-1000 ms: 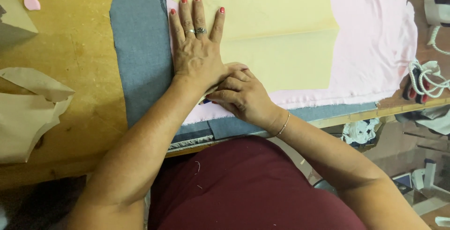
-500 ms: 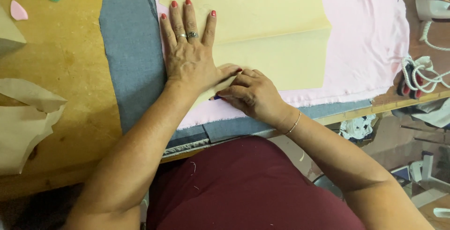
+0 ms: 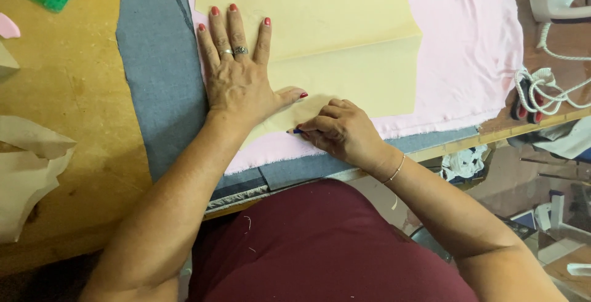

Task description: Tracing a paper pattern onto pink fabric with a pen and then cutting the fabric with scissors.

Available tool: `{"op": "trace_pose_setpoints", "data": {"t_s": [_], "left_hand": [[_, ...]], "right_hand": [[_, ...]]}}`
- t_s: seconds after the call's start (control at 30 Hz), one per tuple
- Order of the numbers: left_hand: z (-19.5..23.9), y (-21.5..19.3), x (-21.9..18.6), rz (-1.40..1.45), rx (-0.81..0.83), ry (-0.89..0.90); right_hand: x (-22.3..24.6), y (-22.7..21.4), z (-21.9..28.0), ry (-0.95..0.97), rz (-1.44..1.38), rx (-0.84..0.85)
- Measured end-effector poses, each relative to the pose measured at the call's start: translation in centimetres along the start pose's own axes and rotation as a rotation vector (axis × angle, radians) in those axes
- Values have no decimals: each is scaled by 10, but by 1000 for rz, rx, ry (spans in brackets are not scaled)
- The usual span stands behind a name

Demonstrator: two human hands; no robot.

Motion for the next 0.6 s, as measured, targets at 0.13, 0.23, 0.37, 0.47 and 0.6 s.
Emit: {"op": "trace_pose_setpoints", "data": {"t_s": [0.13,0.23,0.37,0.47,0.6], "left_hand": [[0,0,1,-15,9,-10],[-1,0,1,-12,-7,-9],[-1,1,1,-19,18,-16],[-1,3,2,-32,33,-19],[-5,-2,-2,-53,8,24]], "right_hand": [[7,-6,6,8,-4,1],[4,-7,15,16,42,-32],[3,-8,26,59,23,19],[5,-11,33,87,25,7],[17,-26,37,114,-111,-24]]}}
Point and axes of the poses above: each hand's wrist, its own z-axis away from the middle knuckle, its own y-axis out of the palm, x = y × z, the point moved 10 cm from there along -z, towards the middle knuckle, and after that the axes turned 6 degrees about y, right-handed, at the moved point
